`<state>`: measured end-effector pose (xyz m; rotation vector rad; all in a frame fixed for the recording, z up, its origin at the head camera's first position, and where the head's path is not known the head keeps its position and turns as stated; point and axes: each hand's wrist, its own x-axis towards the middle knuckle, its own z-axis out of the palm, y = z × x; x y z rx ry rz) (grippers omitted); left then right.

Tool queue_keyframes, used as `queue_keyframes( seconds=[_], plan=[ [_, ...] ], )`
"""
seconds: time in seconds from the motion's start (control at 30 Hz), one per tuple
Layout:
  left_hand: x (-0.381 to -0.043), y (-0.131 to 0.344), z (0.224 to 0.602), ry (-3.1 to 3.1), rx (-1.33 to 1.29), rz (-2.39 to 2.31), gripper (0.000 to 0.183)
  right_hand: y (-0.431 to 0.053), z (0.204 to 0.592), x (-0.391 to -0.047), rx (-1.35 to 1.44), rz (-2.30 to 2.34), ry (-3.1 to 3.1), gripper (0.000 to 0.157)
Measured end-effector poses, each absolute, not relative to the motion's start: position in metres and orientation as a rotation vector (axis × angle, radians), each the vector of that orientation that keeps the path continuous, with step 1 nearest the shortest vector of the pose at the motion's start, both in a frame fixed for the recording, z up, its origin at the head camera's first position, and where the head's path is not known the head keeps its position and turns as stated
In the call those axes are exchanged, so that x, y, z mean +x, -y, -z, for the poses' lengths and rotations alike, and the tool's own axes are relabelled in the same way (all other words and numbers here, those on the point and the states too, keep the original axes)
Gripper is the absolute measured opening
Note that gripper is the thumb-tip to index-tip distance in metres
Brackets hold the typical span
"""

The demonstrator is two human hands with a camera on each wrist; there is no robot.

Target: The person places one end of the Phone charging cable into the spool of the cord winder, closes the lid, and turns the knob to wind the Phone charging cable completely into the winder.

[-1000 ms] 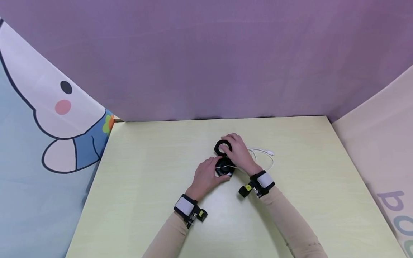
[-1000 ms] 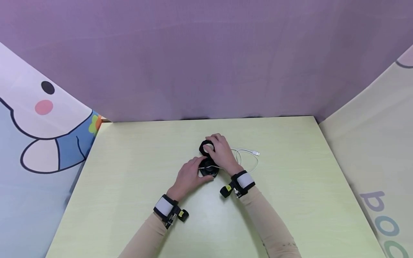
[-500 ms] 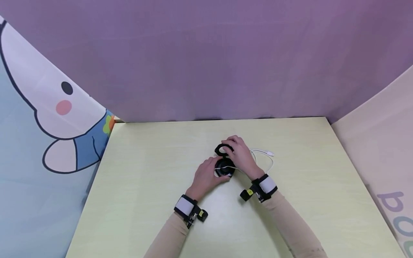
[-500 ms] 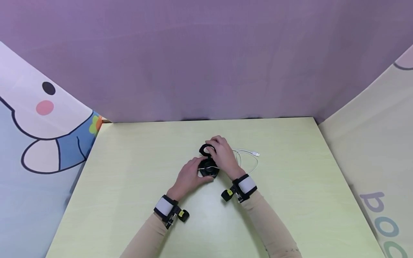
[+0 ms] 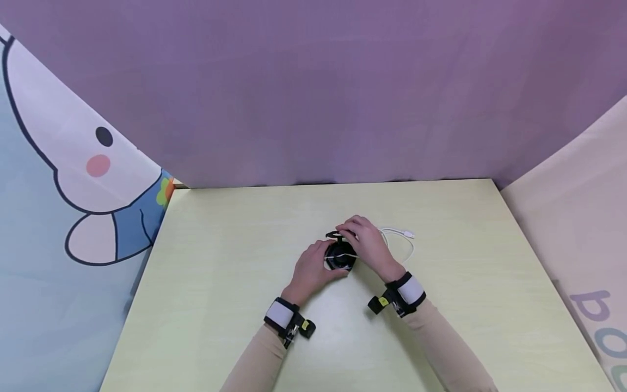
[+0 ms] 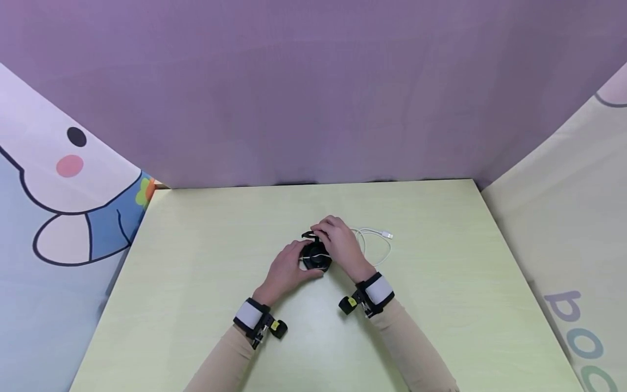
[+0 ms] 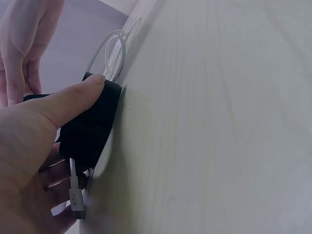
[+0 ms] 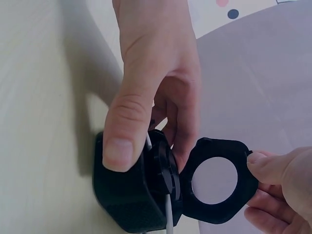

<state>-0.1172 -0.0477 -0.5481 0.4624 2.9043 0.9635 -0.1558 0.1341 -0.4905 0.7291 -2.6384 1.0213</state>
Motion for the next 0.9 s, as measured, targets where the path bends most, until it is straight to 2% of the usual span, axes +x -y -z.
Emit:
queue_keyframes(
  seconds=[0.9],
  plan=[
    [-0.121,0.048,0.554,-2.835,0.368,-1.024,0.086,-0.147,0.485,-0.132,0.910,-0.936,2.758,0.015]
  ],
)
